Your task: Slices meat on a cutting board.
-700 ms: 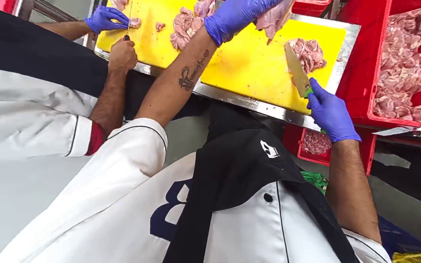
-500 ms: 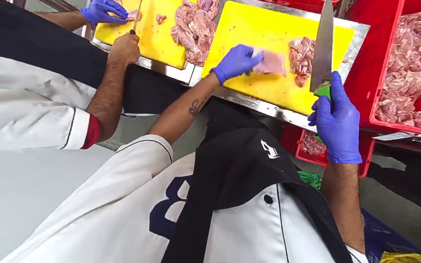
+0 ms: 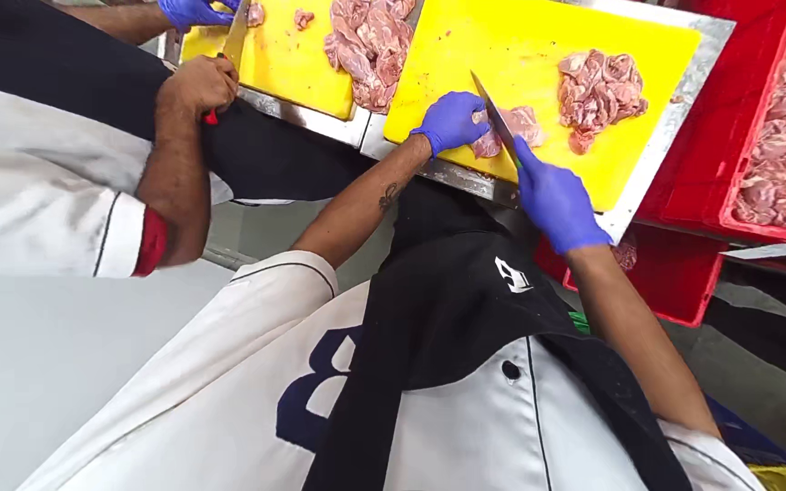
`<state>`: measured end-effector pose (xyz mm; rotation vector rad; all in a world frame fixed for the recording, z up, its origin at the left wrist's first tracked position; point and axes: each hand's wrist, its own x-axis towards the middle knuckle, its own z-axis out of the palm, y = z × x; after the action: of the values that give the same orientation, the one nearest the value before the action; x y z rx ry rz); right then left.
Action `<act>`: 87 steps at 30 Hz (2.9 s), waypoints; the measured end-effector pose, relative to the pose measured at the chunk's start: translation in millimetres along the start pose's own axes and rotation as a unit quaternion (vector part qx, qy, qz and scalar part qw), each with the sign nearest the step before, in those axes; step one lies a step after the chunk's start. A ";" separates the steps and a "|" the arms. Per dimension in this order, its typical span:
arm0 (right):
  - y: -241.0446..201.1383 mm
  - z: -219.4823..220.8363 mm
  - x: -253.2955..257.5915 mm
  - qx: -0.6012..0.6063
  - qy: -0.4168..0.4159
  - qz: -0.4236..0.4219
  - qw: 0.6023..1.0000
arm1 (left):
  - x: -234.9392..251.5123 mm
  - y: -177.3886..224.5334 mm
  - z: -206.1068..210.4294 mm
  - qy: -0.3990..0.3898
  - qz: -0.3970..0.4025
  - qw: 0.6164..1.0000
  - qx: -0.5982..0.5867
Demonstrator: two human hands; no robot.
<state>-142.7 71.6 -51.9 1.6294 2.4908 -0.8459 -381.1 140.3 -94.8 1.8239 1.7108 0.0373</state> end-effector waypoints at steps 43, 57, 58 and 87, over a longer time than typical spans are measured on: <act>-51.8 28.9 44.6 0.021 0.004 -0.048 0.999 | -44.1 -38.0 26.6 0.182 0.127 0.975 0.004; -9.9 6.1 -32.5 -0.026 -0.032 0.019 0.999 | -18.7 -9.6 36.1 0.192 0.132 0.972 -0.024; -12.8 12.8 -14.9 -0.007 -0.025 0.017 1.000 | -20.0 -8.7 37.9 0.196 0.131 0.972 -0.021; 76.1 -23.6 -37.8 0.379 0.170 0.118 0.902 | 81.9 76.1 -28.3 -0.092 0.414 0.879 0.218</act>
<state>-54.6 73.6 -51.1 2.4207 2.1855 -1.7799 -312.7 229.6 -69.4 2.6765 0.7296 -0.1773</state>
